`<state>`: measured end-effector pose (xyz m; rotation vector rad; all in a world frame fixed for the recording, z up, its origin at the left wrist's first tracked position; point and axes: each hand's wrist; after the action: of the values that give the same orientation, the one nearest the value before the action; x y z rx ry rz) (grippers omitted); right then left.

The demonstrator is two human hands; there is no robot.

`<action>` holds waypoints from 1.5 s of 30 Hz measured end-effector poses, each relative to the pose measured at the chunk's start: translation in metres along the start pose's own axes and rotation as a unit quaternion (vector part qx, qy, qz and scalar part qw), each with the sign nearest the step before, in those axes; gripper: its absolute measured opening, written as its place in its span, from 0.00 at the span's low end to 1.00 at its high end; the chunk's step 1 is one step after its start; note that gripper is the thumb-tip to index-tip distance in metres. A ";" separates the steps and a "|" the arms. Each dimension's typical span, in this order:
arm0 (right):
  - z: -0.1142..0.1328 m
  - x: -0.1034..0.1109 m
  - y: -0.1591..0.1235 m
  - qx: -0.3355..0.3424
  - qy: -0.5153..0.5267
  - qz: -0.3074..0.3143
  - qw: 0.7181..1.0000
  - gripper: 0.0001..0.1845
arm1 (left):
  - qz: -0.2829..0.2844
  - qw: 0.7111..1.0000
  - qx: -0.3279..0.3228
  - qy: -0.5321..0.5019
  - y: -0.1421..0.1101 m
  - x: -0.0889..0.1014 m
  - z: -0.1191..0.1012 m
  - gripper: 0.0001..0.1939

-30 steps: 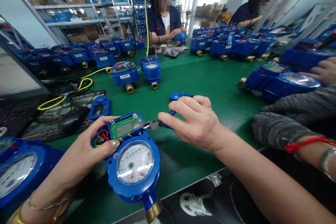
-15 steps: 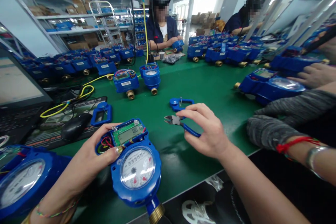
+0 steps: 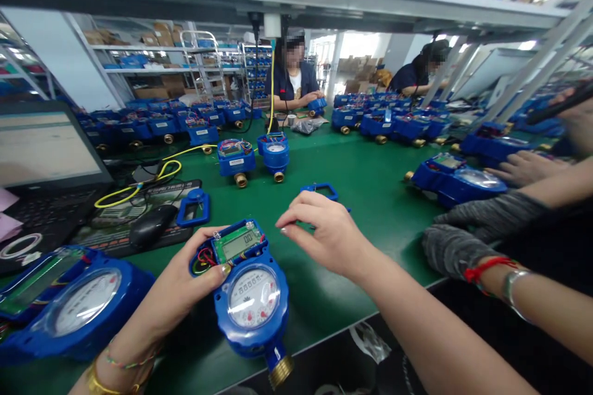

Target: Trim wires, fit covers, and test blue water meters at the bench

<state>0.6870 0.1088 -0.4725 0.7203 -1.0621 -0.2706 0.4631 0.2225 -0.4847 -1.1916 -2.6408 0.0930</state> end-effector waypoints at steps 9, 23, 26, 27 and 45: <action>0.031 -0.005 0.053 -0.016 -0.019 0.251 0.968 0.07 | -0.004 0.999 -0.034 -0.007 -0.003 0.003 0.007 0.23; 0.039 0.000 0.091 0.055 -0.023 0.417 0.907 0.09 | -0.050 0.997 -0.035 -0.039 -0.013 -0.005 0.017 0.24; 0.035 -0.003 0.095 0.060 0.016 0.421 0.905 0.10 | -0.058 0.997 -0.036 -0.035 -0.015 -0.007 0.018 0.24; 0.033 -0.003 0.095 0.060 0.030 0.419 0.905 0.10 | -0.060 0.997 -0.036 -0.036 -0.016 -0.008 0.019 0.24; -0.090 0.034 -0.021 -0.342 -0.011 0.160 0.926 0.16 | -0.026 0.999 -0.041 -0.007 -0.008 0.001 0.022 0.27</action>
<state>0.7844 0.1113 -0.4885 -0.0860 -0.9998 -0.3405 0.4515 0.2187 -0.5046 -1.1511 -2.7088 -0.0176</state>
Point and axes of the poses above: each hand's wrist, its own y-axis towards the middle knuckle, its own x-axis out of the back of the hand, z = x × y, and after that the axes turned 8 degrees about x, right-handed
